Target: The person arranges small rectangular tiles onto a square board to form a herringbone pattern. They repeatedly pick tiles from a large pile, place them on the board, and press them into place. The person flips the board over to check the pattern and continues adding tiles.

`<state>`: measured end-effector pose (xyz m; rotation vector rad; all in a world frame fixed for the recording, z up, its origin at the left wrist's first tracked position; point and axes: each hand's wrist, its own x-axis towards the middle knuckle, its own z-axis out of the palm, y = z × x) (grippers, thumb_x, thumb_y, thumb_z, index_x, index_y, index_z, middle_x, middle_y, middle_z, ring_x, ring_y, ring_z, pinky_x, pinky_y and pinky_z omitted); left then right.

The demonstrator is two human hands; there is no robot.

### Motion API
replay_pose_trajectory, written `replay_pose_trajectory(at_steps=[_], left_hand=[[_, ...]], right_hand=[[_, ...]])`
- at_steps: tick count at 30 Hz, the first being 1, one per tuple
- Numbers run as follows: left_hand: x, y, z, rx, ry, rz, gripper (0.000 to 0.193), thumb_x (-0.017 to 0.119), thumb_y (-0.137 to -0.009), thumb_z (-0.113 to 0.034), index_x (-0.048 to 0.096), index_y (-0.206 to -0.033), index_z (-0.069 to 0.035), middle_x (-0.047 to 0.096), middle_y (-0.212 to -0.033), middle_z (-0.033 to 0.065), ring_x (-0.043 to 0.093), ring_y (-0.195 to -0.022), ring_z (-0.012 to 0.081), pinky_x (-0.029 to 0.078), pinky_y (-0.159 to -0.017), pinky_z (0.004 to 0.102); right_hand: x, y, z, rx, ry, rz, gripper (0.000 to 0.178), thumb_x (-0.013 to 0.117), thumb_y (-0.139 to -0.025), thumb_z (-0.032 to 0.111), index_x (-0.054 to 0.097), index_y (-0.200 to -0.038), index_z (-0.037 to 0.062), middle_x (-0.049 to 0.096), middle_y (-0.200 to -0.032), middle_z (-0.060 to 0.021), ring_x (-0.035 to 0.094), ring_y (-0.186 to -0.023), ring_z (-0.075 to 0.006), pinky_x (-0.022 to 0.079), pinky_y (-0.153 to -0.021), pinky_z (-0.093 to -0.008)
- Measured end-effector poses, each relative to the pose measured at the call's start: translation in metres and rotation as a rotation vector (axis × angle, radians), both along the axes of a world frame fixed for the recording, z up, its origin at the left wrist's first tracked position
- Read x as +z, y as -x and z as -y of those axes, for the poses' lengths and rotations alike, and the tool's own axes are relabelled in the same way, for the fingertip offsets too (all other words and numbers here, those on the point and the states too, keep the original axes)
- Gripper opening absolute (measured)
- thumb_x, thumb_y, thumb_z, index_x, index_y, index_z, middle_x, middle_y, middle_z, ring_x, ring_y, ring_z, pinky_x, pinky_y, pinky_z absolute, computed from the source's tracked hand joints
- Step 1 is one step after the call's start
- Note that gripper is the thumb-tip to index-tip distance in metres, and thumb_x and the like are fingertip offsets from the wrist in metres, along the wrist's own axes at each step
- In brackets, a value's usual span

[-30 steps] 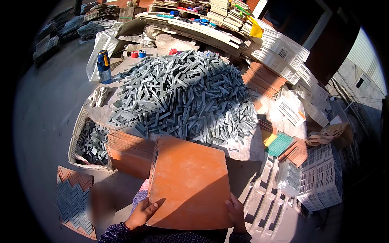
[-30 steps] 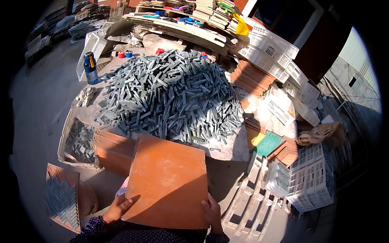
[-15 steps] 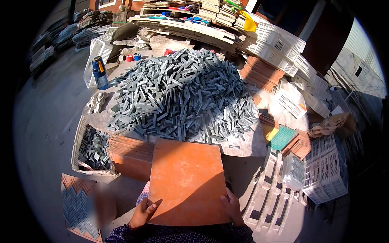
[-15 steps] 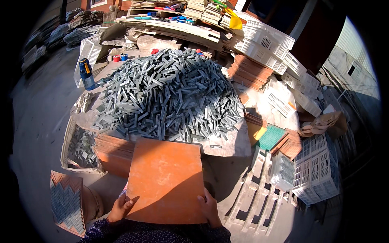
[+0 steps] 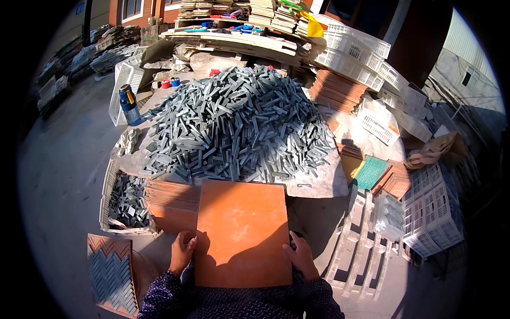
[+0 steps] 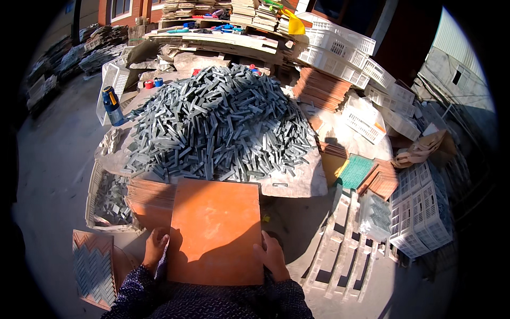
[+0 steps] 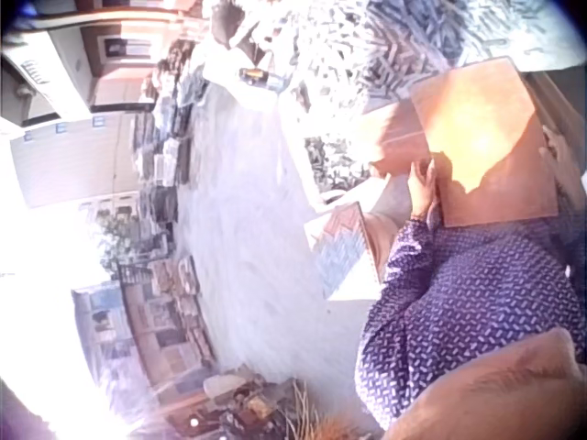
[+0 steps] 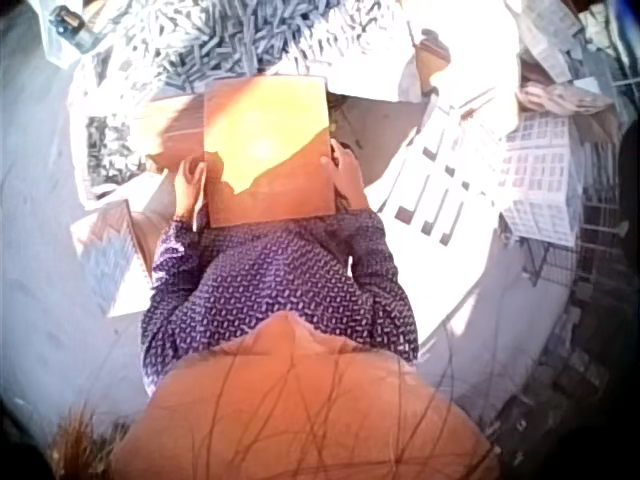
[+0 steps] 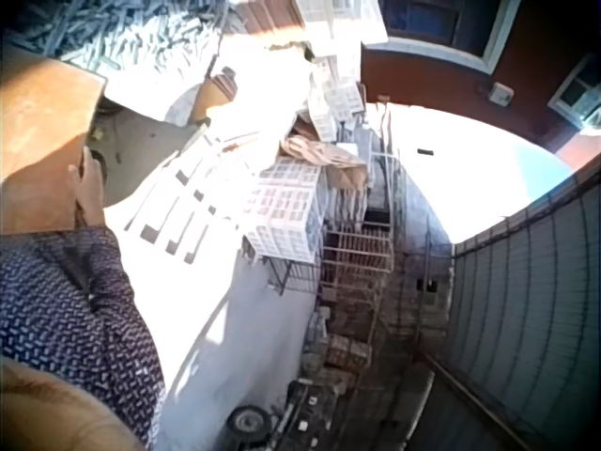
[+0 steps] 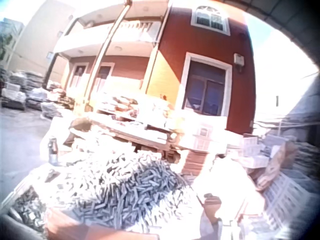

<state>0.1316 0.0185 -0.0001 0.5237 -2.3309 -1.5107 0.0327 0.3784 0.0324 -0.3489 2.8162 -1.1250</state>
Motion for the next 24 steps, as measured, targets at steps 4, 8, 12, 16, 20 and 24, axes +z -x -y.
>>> replay_pose_trajectory(at_steps=[4, 8, 12, 16, 20, 24], left_hand=[[-0.008, 0.036, -0.011, -0.126, -0.615, -0.117, 0.032, 0.049, -0.093, -0.01, 0.053, -0.122, 0.004, 0.062, -0.1, 0.0046, 0.056, -0.091, 0.0126, 0.045, -0.079, 0.0251], [0.01, 0.031, -0.012, -0.166, -0.62, 0.009, 0.039, 0.047, -0.09, -0.003, 0.05, -0.128, 0.005, 0.059, -0.093, -0.0011, 0.052, -0.084, 0.0069, 0.043, -0.078, 0.0202], [0.004, 0.005, 0.001, -0.225, -0.439, 0.069, 0.038, 0.049, -0.092, -0.01, 0.051, -0.126, 0.005, 0.061, -0.106, 0.0051, 0.056, -0.09, 0.0097, 0.045, -0.076, 0.0225], [0.018, 0.045, 0.007, -0.042, -0.629, 0.098, 0.037, 0.053, -0.09, -0.014, 0.054, -0.122, 0.003, 0.063, -0.099, 0.0067, 0.058, -0.086, 0.0108, 0.047, -0.072, 0.0253], [-0.011, 0.071, 0.016, -0.22, -0.534, 0.083, 0.036, 0.05, -0.092, -0.014, 0.054, -0.123, 0.004, 0.064, -0.101, 0.0079, 0.058, -0.088, 0.0112, 0.047, -0.074, 0.0259], [-0.012, 0.066, 0.018, -0.226, -0.394, 0.05, 0.036, 0.047, -0.093, -0.013, 0.053, -0.122, 0.007, 0.064, -0.102, 0.0079, 0.056, -0.092, 0.0123, 0.045, -0.081, 0.0259]], right_hand=[[-0.031, 0.016, 0.012, -0.049, 0.52, 0.16, 0.051, 0.054, -0.089, 0.02, 0.043, -0.135, 0.0009, 0.06, -0.116, -0.0138, 0.057, -0.104, -0.0175, 0.044, -0.088, -0.03], [-0.027, -0.004, 0.014, -0.109, 0.489, 0.24, 0.05, 0.052, -0.09, 0.014, 0.04, -0.136, -0.0012, 0.057, -0.123, -0.0117, 0.053, -0.109, -0.0147, 0.041, -0.093, -0.0284], [-0.04, -0.021, 0.011, -0.094, 0.534, 0.198, 0.046, 0.052, -0.091, 0.013, 0.044, -0.133, -0.003, 0.059, -0.119, -0.0103, 0.054, -0.107, -0.0134, 0.041, -0.093, -0.0281], [-0.061, -0.006, 0.002, -0.028, 0.434, 0.385, 0.04, 0.052, -0.09, 0.013, 0.049, -0.127, -0.0031, 0.061, -0.113, -0.0079, 0.056, -0.102, -0.0125, 0.043, -0.089, -0.028], [-0.05, -0.01, 0.022, -0.102, 0.447, 0.195, 0.039, 0.056, -0.087, 0.017, 0.053, -0.121, -0.0016, 0.064, -0.105, -0.0133, 0.06, -0.098, -0.0167, 0.046, -0.084, -0.03], [-0.051, -0.018, 0.026, -0.137, 0.501, 0.18, 0.04, 0.058, -0.084, 0.018, 0.055, -0.12, 0.0004, 0.065, -0.103, -0.0166, 0.063, -0.097, -0.0203, 0.047, -0.083, -0.0306]])
